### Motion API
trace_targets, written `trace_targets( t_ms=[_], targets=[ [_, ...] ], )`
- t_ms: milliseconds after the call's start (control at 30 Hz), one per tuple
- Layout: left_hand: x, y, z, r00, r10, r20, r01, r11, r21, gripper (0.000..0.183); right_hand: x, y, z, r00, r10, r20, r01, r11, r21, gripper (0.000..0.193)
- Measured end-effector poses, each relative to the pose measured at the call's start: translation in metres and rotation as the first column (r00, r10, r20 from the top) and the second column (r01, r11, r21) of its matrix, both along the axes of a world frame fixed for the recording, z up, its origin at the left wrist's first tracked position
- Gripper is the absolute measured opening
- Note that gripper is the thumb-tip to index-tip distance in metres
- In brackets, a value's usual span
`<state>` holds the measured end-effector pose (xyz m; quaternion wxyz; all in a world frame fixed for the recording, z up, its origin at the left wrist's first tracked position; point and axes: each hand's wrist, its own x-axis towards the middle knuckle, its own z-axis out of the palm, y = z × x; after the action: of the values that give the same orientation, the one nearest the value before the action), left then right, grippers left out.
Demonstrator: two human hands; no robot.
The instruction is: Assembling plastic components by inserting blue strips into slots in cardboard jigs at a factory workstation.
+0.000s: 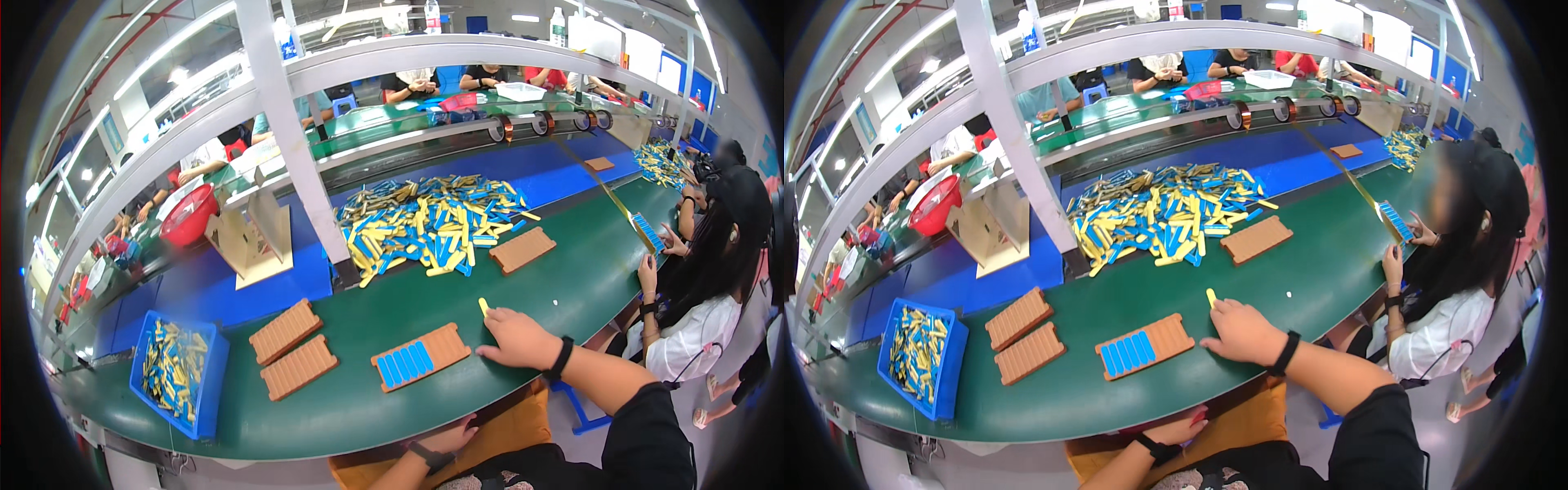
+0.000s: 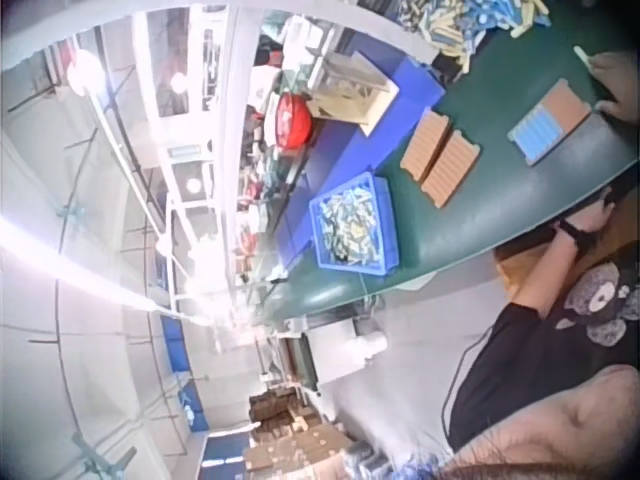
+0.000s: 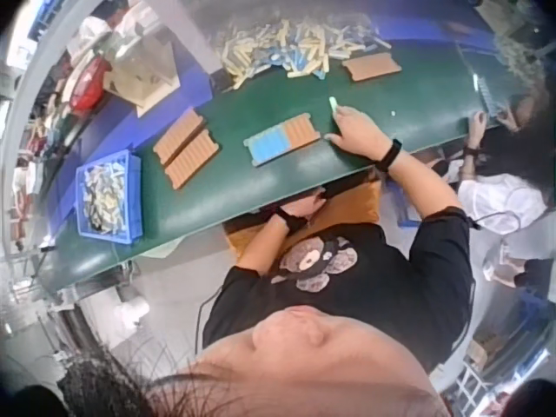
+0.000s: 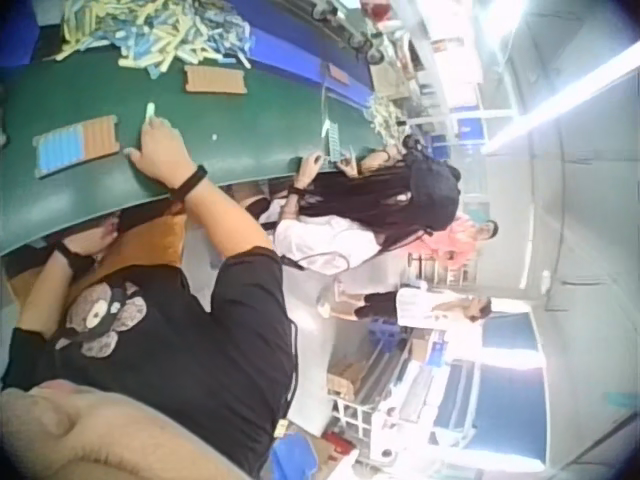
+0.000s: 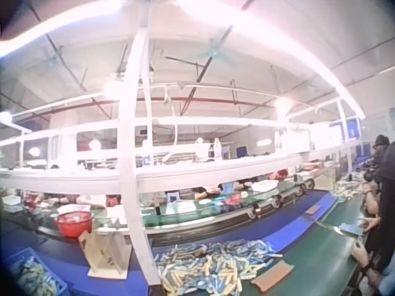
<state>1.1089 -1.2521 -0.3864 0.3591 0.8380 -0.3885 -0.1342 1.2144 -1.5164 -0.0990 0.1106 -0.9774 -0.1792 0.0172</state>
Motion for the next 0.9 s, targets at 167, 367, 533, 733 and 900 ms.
trace_targets(
  t_ms=[167,367,533,733,900],
  targets=[
    [-0.030,0.024,0.157,0.975,-0.113,-0.191,0.089,0.988,-0.127,0.043,-0.088,-0.021,0.003,0.975,0.135,0.178,-0.133,0.991,-0.022,0.082],
    [-0.053,0.048,0.218,0.951,-0.007,-0.308,-0.069,0.970,-0.233,0.033,-0.124,-0.046,-0.037,0.916,0.238,0.323,-0.258,0.966,0.020,0.048],
    [-0.054,0.069,0.179,0.973,-0.014,-0.229,-0.051,0.959,-0.278,0.036,-0.113,-0.029,-0.043,0.829,0.228,0.511,-0.420,0.856,0.300,0.015],
    [-0.037,0.035,0.193,0.894,0.412,-0.176,-0.263,0.800,0.539,0.050,-0.117,-0.038,-0.076,0.866,0.196,0.461,-0.352,0.893,0.282,0.016],
    [-0.014,-0.031,0.201,0.980,0.110,-0.167,-0.028,0.902,0.431,0.049,-0.125,-0.039,-0.079,0.916,0.127,0.380,-0.245,0.928,0.282,0.020]
  ],
)
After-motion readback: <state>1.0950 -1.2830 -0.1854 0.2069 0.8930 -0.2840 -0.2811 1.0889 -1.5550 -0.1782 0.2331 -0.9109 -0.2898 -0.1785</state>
